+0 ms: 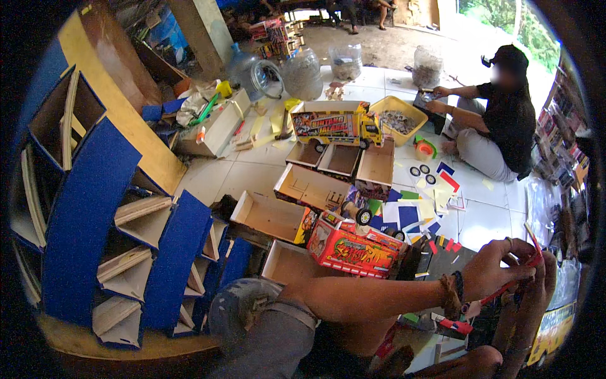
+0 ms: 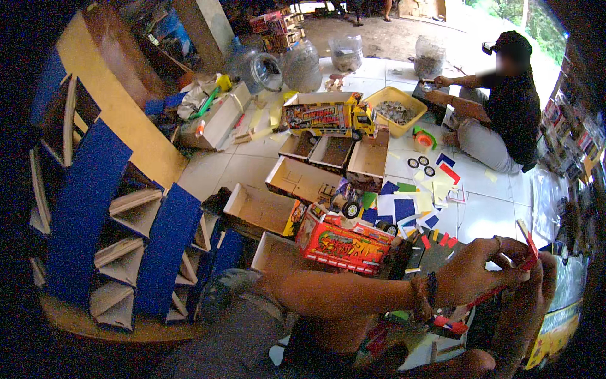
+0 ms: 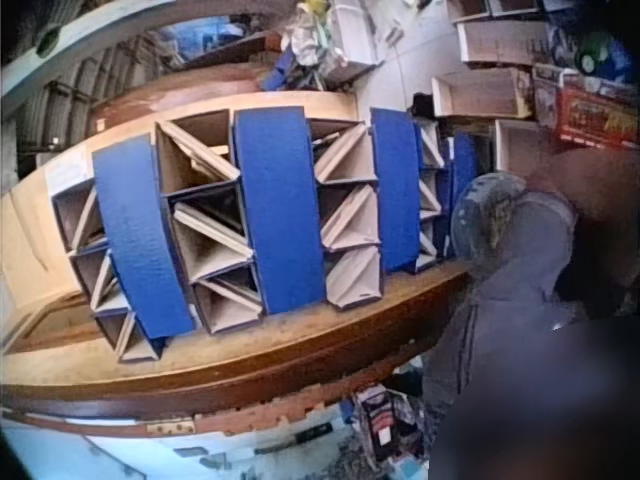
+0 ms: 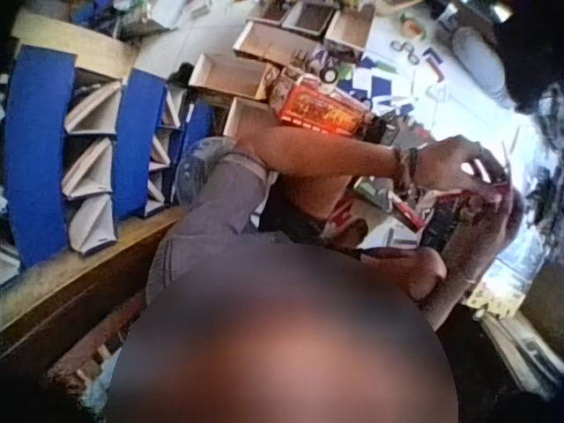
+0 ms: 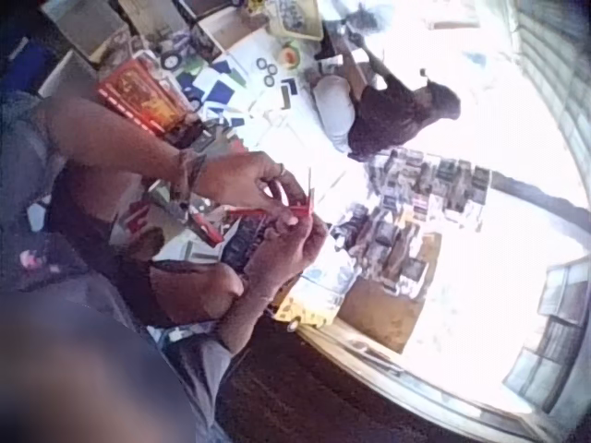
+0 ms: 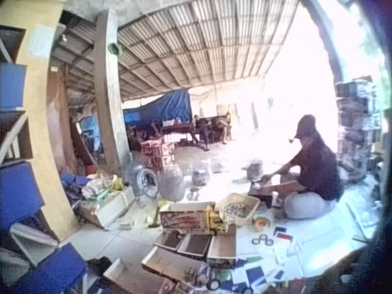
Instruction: The person assembles a cardboard model by cutting, folding, and gluing pieces. They use a utility knife to score and cut the cardboard, then fold and glue the pieces together to form a three-dimensional structure.
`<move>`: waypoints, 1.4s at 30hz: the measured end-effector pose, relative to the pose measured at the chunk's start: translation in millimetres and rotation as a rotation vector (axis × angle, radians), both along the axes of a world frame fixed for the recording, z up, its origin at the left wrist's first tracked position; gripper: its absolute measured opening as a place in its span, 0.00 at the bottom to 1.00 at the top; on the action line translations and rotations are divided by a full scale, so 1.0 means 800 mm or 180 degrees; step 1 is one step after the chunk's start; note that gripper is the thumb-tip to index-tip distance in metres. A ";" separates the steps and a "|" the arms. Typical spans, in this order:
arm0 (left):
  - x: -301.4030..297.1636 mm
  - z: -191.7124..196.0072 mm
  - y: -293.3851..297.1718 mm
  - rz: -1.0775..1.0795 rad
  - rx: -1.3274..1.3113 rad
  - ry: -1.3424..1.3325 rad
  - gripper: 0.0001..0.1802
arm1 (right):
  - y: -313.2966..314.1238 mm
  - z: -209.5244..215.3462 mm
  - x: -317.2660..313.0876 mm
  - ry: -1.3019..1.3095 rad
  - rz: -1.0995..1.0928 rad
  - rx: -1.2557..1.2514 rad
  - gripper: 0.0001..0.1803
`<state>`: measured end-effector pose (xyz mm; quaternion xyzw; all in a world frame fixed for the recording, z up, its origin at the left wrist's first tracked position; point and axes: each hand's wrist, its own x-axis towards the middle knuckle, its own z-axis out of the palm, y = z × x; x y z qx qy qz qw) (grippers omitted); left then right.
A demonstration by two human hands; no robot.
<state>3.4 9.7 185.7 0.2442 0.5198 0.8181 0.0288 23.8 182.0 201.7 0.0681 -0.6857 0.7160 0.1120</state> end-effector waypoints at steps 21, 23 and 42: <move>-0.024 -0.005 -0.026 0.0002 0.0423 -0.1248 0.21 | 0.128 -0.287 0.044 0.0190 -0.0270 0.3771 0.19; -0.022 -0.002 -0.028 -0.0088 0.0595 -0.1420 0.19 | 0.118 -0.271 0.048 0.0099 -0.0130 0.3962 0.19; -0.015 -0.002 -0.029 -0.0503 0.0730 -0.1747 0.17 | 0.135 -0.187 0.004 -0.0476 0.0579 0.4039 0.13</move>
